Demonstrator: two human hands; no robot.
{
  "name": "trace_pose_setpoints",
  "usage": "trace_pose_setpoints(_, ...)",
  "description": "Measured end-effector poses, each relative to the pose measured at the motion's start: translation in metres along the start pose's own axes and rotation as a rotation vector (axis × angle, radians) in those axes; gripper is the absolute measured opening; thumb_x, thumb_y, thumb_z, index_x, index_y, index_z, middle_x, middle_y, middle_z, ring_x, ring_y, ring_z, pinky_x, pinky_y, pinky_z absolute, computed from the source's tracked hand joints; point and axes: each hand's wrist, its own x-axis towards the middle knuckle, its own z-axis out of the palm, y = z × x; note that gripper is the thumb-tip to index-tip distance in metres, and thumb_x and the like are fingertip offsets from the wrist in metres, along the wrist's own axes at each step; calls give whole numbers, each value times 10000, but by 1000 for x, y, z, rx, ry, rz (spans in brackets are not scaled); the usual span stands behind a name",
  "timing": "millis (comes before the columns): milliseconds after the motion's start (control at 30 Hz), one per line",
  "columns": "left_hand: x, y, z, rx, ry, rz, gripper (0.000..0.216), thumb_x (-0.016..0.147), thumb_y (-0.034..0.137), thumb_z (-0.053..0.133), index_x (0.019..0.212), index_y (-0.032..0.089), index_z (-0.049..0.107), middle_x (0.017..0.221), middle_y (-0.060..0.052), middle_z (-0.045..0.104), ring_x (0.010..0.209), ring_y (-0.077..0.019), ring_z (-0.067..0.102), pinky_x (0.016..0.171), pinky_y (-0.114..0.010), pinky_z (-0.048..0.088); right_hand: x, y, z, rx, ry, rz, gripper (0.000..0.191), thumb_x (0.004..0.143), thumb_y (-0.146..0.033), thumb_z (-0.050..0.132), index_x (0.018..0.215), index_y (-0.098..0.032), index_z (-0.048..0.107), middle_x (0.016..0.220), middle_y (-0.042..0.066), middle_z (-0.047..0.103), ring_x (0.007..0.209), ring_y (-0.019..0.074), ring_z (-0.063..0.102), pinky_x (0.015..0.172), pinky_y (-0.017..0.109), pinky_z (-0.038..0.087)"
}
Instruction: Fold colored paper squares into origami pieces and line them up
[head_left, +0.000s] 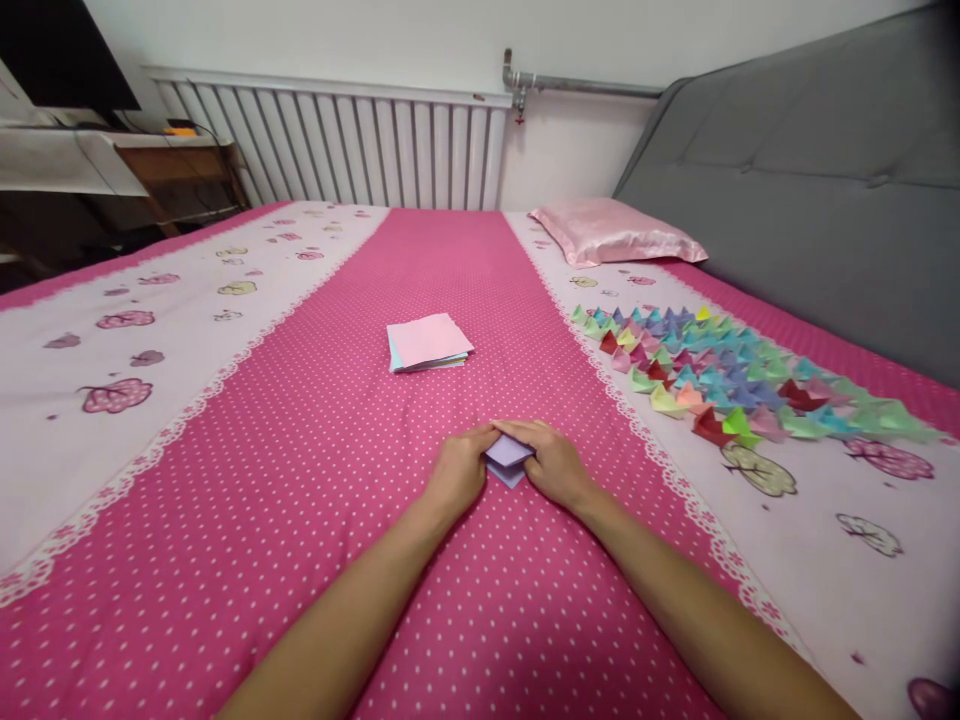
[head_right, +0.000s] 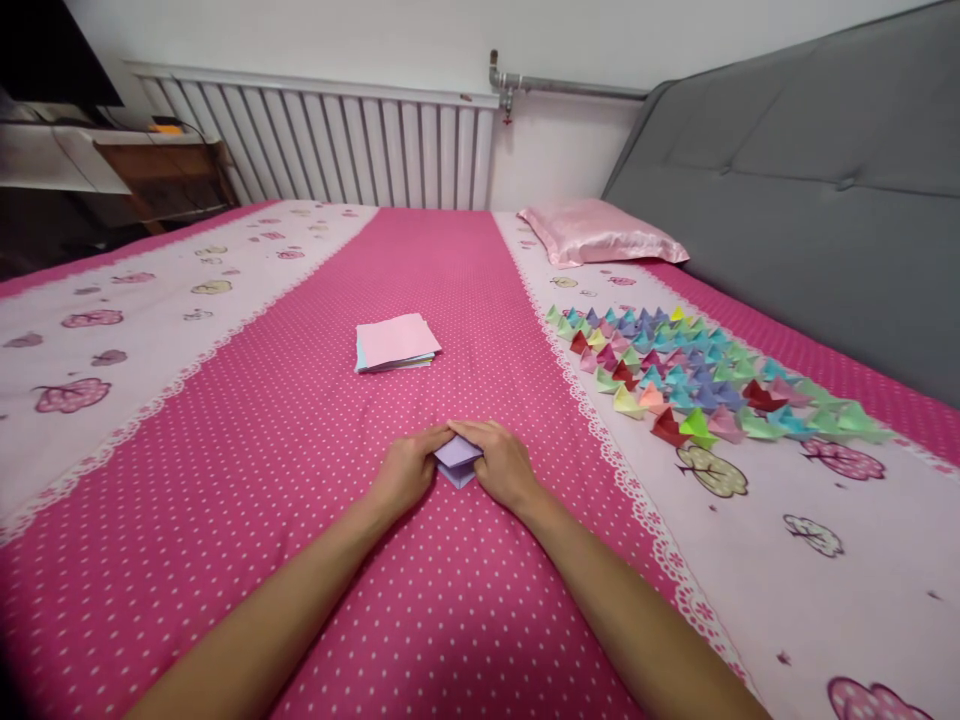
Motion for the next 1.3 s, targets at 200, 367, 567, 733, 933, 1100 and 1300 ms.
trace_pose_setpoints(200, -6, 1, -12, 206, -195, 131, 447, 804, 97, 381, 1218, 182, 529, 1283, -48, 544, 1244, -193, 433, 1078, -388, 314, -4, 8, -22, -1, -339, -149, 650, 754, -130, 457, 1389, -160, 319, 1422, 84, 362, 1311, 238, 310, 1090, 474, 240)
trace_pose_setpoints(367, -9, 8, -20, 280, -314, 132, 458, 902, 323, 307, 1306, 149, 436, 1380, -77, 427, 1305, -204, 342, 1090, -377, 275, -6, 7, -35, 83, -529, 16, 566, 915, -423, 323, 1421, -188, 229, 1488, 54, 199, 1378, 225, 126, 1122, 467, 148)
trace_pose_setpoints(567, -15, 4, -6, 468, -334, 26, 580, 920, 419, 206, 1371, 70, 312, 1446, -137, 288, 1353, -233, 225, 1111, -410, 197, -10, 5, -11, -246, -438, -19, 636, 920, -508, 197, 1435, -136, 169, 1500, 85, 145, 1384, 225, 80, 1129, 437, 114)
trace_pose_setpoints(733, -18, -2, 3, 571, -312, 12, 596, 911, 424, 205, 1395, 82, 260, 1471, -117, 232, 1368, -228, 171, 1119, -401, 172, -13, 4, 0, -413, -383, -15, 627, 919, -450, 210, 1435, -100, 151, 1504, 96, 131, 1383, 226, 88, 1126, 411, 123)
trace_pose_setpoints(933, -16, 0, 5, 621, -274, 34, 584, 892, 387, 260, 1383, 74, 294, 1459, -122, 276, 1359, -233, 209, 1114, -396, 182, -14, 0, 5, -474, -308, 18, 612, 893, -389, 270, 1427, -100, 193, 1496, 102, 169, 1378, 220, 123, 1119, 403, 120)
trace_pose_setpoints(1100, -22, 7, 6, 646, -233, 3, 573, 888, 375, 274, 1366, 65, 330, 1441, -121, 318, 1347, -227, 246, 1117, -389, 178, -16, -3, 7, -500, -292, 68, 627, 880, -411, 287, 1421, -102, 218, 1494, 108, 179, 1374, 232, 141, 1114, 403, 114)
trace_pose_setpoints(1300, -36, 20, 12, 683, -170, -108, 568, 894, 349, 241, 1358, 33, 332, 1427, -150, 334, 1341, -234, 261, 1112, -398, 175, -25, -10, 5, -514, -303, 132, 666, 885, -460, 254, 1429, -85, 171, 1499, 118, 142, 1377, 244, 120, 1111, 418, 103)
